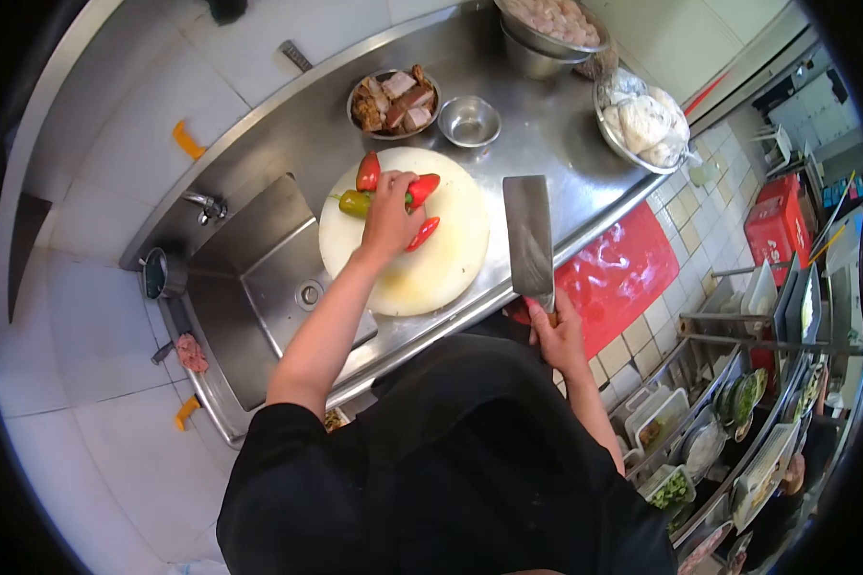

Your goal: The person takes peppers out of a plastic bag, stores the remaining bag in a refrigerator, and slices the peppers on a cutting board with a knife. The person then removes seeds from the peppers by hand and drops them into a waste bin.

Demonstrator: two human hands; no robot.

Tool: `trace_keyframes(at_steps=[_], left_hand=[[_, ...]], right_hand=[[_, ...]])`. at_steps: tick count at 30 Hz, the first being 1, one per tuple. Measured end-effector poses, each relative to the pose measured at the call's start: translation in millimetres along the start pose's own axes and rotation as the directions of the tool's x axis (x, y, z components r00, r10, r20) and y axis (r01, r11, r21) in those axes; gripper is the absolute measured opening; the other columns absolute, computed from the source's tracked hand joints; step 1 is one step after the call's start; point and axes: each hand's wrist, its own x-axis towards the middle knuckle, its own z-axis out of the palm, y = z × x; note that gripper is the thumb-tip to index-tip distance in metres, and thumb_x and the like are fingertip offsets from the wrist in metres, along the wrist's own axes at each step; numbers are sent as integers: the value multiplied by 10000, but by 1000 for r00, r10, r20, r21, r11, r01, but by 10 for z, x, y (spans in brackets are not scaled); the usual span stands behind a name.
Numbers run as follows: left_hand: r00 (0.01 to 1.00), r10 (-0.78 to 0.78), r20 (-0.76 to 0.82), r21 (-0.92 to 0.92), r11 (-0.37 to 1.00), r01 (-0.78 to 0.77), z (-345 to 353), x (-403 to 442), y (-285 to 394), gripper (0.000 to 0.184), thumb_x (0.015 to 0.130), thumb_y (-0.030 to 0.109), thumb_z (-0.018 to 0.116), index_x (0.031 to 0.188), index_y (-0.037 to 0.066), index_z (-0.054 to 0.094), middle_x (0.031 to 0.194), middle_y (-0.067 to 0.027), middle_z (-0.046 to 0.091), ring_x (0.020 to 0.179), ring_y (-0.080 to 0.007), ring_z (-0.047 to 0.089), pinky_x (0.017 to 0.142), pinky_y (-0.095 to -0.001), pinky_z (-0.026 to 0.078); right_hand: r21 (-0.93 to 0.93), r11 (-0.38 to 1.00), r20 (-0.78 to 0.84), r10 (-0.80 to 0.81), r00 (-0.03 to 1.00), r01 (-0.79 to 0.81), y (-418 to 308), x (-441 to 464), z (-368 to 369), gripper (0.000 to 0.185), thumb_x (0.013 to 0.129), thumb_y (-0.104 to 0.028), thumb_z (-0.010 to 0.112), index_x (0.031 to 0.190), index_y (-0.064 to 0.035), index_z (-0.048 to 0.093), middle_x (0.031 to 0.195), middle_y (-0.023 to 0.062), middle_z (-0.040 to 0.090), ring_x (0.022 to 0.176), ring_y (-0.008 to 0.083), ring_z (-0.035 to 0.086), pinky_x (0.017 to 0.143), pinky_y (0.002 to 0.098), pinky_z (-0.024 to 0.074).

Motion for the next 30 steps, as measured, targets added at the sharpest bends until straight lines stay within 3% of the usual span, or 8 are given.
trace_keyframes(at_steps=[4, 8, 14, 18, 20, 23, 28, 30], left_hand=[[985, 126, -120, 19, 992, -124, 56, -853, 85, 524, 831, 43, 794, 1330, 47, 635, 1370, -209, 562, 1210, -424, 628, 1048, -472, 542], [994, -2, -108, -36, 999, -2, 296, -1439, 47, 495, 847, 53, 792, 1310, 26, 621, 1392, -215, 581, 1296, -424, 590, 1099, -467, 507], [987, -151, -52, -100, 984, 145, 374, -1714, 103, 434, 926, 202, 782, 1260, 13, 579, 1348, -271, 589, 1252, -453, 608, 1052, -472, 520], [826, -506, 248, -92, 836, 540, 175, -1385, 97, 579, 880, 279, 819, 1291, 18, 505, 1162, -218, 716, 1066, -384, 717, 941, -435, 568], [883, -440, 165, -145, 875, 463, 282, -1344, -95, 700, 844, 282, 828, 1383, 11, 474, 1118, -191, 743, 1000, -347, 738, 911, -423, 574], [791, -493, 362, -102, 822, 560, 218, -1260, -82, 818, 808, 282, 824, 1505, 3, 500, 1104, -192, 749, 999, -318, 742, 922, -397, 572], [826, -381, 416, -56, 896, 441, 302, -1416, -406, 692, 756, 259, 833, 1359, -31, 657, 1148, -196, 727, 1013, -270, 720, 900, -386, 574], [852, -380, 360, -286, 824, 489, 284, -1514, -482, 695, 775, 192, 847, 1404, -19, 639, 1178, -171, 713, 1000, -213, 698, 878, -354, 579]], right_hand=[[-191, 979, 36, -63, 997, 69, 305, -19, -98, 214, 1053, -91, 659, 1261, -43, 649, 857, 11, 626, 642, 86, 568, 587, 277, 459], [-394, 915, 166, -21, 986, 85, 334, -60, 8, 296, 1008, -156, 673, 1284, -47, 672, 922, 175, 699, 764, 274, 689, 733, 411, 536], [-508, 861, 207, 124, 971, -2, 3, 24, 225, 316, 1020, -220, 670, 1262, -17, 666, 806, 183, 654, 737, 269, 650, 682, 436, 492], [-526, 850, 228, 110, 967, 27, 0, 87, 297, 312, 1027, -219, 658, 1262, -13, 659, 789, 193, 647, 712, 288, 643, 674, 437, 490], [-566, 823, 257, 111, 960, 56, 93, 127, 311, 308, 1035, -203, 644, 1283, -20, 655, 793, 199, 653, 696, 277, 637, 657, 432, 482], [-542, 838, 299, 118, 947, 67, 201, 146, 311, 319, 1042, -184, 638, 1316, -19, 645, 809, 207, 658, 690, 255, 640, 660, 423, 493], [-438, 898, 260, 80, 962, 44, 330, 121, 295, 314, 1057, -163, 636, 1337, -21, 642, 834, 186, 667, 693, 190, 633, 659, 391, 508], [-410, 912, 242, 89, 966, 19, 307, 109, 296, 312, 1062, -165, 639, 1338, -20, 643, 842, 175, 671, 695, 173, 632, 658, 381, 511]])
